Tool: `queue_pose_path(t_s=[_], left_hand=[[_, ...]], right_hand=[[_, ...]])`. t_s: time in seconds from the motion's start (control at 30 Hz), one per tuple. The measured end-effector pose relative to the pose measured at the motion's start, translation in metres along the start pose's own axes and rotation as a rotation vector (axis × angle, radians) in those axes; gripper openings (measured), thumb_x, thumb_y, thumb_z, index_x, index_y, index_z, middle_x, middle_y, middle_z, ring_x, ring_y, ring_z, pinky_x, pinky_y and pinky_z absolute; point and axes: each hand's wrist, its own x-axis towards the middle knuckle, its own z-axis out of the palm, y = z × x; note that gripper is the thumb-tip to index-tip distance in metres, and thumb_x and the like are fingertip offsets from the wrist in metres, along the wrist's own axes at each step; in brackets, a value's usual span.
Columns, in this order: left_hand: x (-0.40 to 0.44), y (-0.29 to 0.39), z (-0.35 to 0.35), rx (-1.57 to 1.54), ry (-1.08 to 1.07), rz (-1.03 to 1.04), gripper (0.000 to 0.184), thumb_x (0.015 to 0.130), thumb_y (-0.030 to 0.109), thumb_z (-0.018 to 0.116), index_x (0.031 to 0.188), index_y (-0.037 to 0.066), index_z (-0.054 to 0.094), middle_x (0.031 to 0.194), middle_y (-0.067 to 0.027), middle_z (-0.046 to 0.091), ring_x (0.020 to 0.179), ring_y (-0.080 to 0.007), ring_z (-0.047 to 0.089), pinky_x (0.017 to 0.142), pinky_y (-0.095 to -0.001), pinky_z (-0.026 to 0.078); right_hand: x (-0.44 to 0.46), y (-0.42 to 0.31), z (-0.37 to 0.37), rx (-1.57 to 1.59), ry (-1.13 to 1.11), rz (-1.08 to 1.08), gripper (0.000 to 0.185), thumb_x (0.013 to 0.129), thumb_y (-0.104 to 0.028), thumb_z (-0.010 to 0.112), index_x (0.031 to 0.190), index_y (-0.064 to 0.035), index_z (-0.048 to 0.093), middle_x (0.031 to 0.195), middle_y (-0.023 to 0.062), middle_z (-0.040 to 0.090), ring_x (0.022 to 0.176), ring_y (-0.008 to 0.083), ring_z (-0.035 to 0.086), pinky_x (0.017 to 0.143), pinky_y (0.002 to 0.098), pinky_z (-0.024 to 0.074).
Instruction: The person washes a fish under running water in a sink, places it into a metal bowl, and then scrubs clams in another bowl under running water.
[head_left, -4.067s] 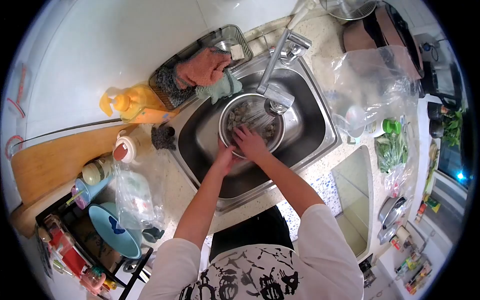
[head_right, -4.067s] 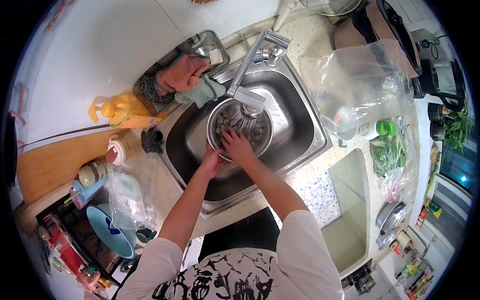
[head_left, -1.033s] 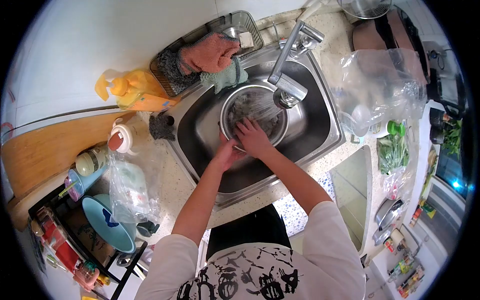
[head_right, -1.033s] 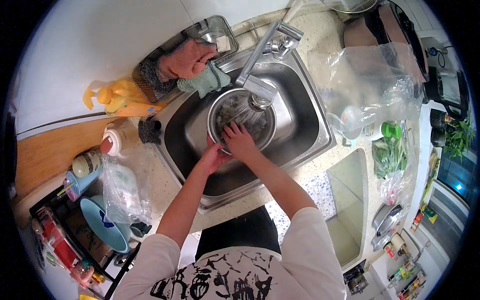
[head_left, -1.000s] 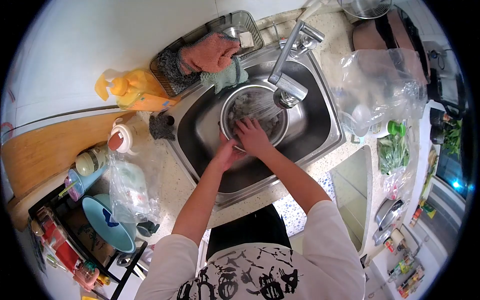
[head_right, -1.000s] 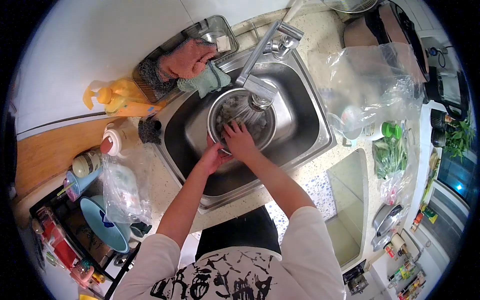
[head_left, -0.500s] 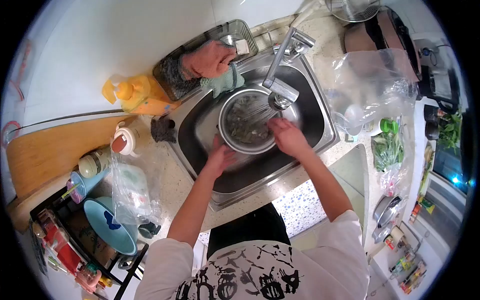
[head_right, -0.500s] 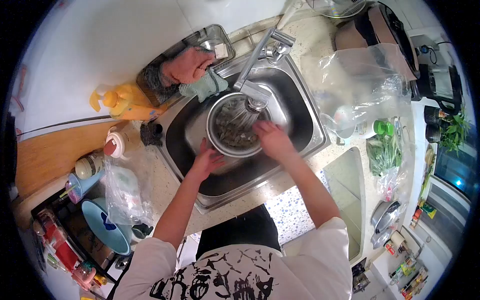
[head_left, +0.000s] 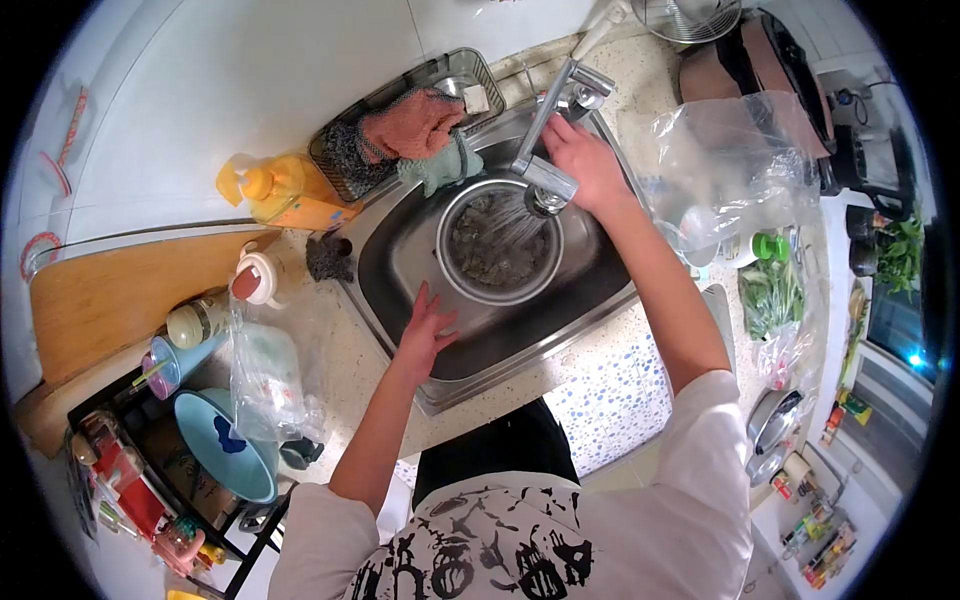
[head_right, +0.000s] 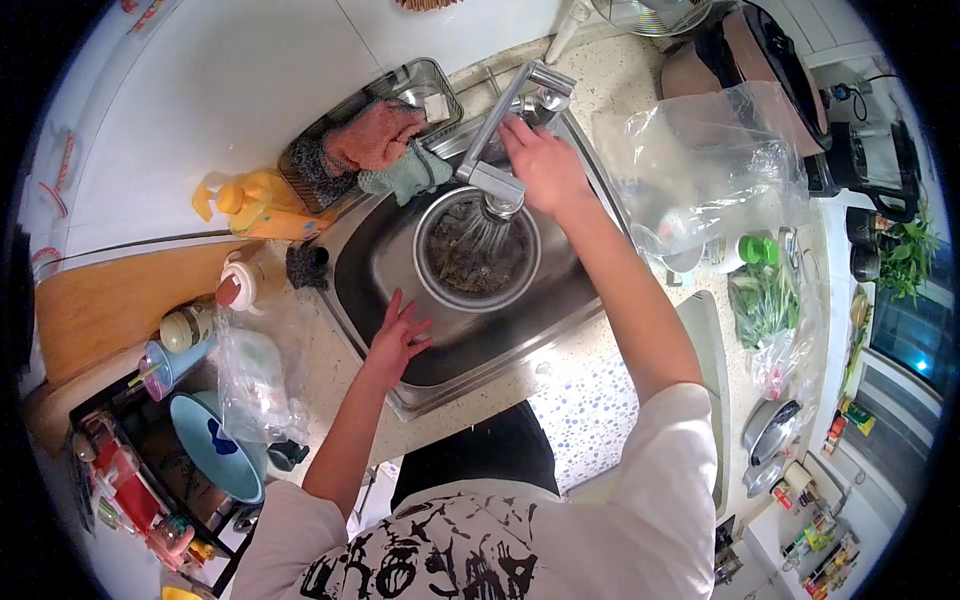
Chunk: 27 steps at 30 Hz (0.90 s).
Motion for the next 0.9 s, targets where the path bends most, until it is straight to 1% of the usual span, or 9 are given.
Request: queue_pose_path(t_s=[0.07,0.17,0.27,0.37,0.47,0.57,0.67,0.77,0.9], left_hand=[[-0.008,0.001,0.002,-0.006,0.003,-0.005,0.08,0.095,0.009,0.042,0.161,0.028,0.002,0.166,-0.0081,0.01,0.138,-0.0293,0.043,0.109,-0.0482,0.04],[-0.015,-0.001,0.002,-0.025,-0.002,0.0,0.081,0.093,0.008,0.043,0.161,0.027,0.003,0.167,-0.0088,0.01,0.139,-0.0296,0.042,0.11,-0.0487,0.039],[-0.021,-0.005,0.0,-0.054,-0.006,-0.004,0.081,0.093,0.008,0.043,0.161,0.026,0.003,0.166,-0.0102,0.01,0.139,-0.0298,0.042,0.11,-0.049,0.038],[-0.024,-0.008,0.0,-0.06,-0.007,-0.007,0.08,0.093,0.008,0.044,0.161,0.025,0.004,0.166,-0.0115,0.011,0.139,-0.0296,0.042,0.11,-0.049,0.038],[-0.029,-0.009,0.0,-0.057,0.006,-0.01,0.078,0.094,0.009,0.044,0.161,0.025,0.006,0.165,-0.0119,0.012,0.138,-0.0295,0.043,0.11,-0.049,0.038],[-0.03,-0.012,0.0,-0.058,0.011,-0.011,0.077,0.095,0.009,0.044,0.161,0.025,0.007,0.165,-0.0119,0.013,0.137,-0.0295,0.044,0.11,-0.049,0.038],[-0.031,-0.013,0.002,-0.056,0.01,-0.006,0.077,0.095,0.009,0.044,0.161,0.025,0.008,0.165,-0.0119,0.014,0.137,-0.0297,0.044,0.11,-0.049,0.038],[-0.033,-0.013,0.003,-0.057,0.013,-0.005,0.077,0.095,0.009,0.044,0.161,0.025,0.008,0.164,-0.0121,0.014,0.137,-0.0298,0.044,0.11,-0.0493,0.038],[-0.032,-0.014,0.004,-0.067,0.015,-0.01,0.077,0.095,0.009,0.044,0.161,0.025,0.008,0.164,-0.0122,0.013,0.137,-0.0301,0.044,0.11,-0.0498,0.038]], right_hand=[[0.012,0.002,0.007,-0.031,-0.044,-0.011,0.049,0.085,-0.01,0.056,0.134,-0.0053,0.053,0.131,0.0058,0.055,0.11,0.029,0.063,0.086,0.0399,0.0562],[0.02,0.009,0.023,-0.051,0.017,-0.053,0.042,0.088,-0.011,0.053,0.129,-0.0058,0.056,0.126,0.0054,0.057,0.107,0.028,0.065,0.081,0.0396,0.0581],[0.023,0.006,0.023,-0.063,-0.046,-0.004,0.038,0.089,-0.013,0.052,0.126,-0.0066,0.057,0.124,0.0048,0.058,0.103,0.0277,0.066,0.078,0.0409,0.0589],[0.026,0.009,0.033,-0.082,-0.041,-0.006,0.037,0.092,-0.016,0.05,0.128,-0.0092,0.058,0.125,0.0033,0.057,0.103,0.0273,0.067,0.078,0.0418,0.0592],[0.033,-0.001,0.013,-0.103,-0.277,0.084,0.053,0.09,-0.02,0.049,0.141,-0.0081,0.05,0.157,0.0017,0.038,0.115,0.024,0.065,0.093,0.0351,0.0556],[0.03,-0.007,0.005,-0.143,-0.225,0.06,0.052,0.091,-0.019,0.048,0.14,-0.0064,0.051,0.157,0.0023,0.038,0.113,0.0215,0.066,0.094,0.035,0.0554],[0.029,-0.002,0.015,-0.128,-0.184,0.044,0.051,0.091,-0.018,0.047,0.141,-0.006,0.05,0.158,0.0028,0.037,0.113,0.0211,0.066,0.092,0.0351,0.0564],[0.026,0.005,0.036,-0.052,-0.055,0.03,0.036,0.094,-0.016,0.048,0.128,-0.01,0.058,0.136,0.001,0.051,0.11,0.0295,0.065,0.082,0.0425,0.06],[0.026,-0.003,0.023,-0.082,-0.121,0.063,0.035,0.093,-0.015,0.049,0.125,-0.0087,0.06,0.135,0.0007,0.051,0.11,0.0285,0.065,0.08,0.0418,0.0602]])
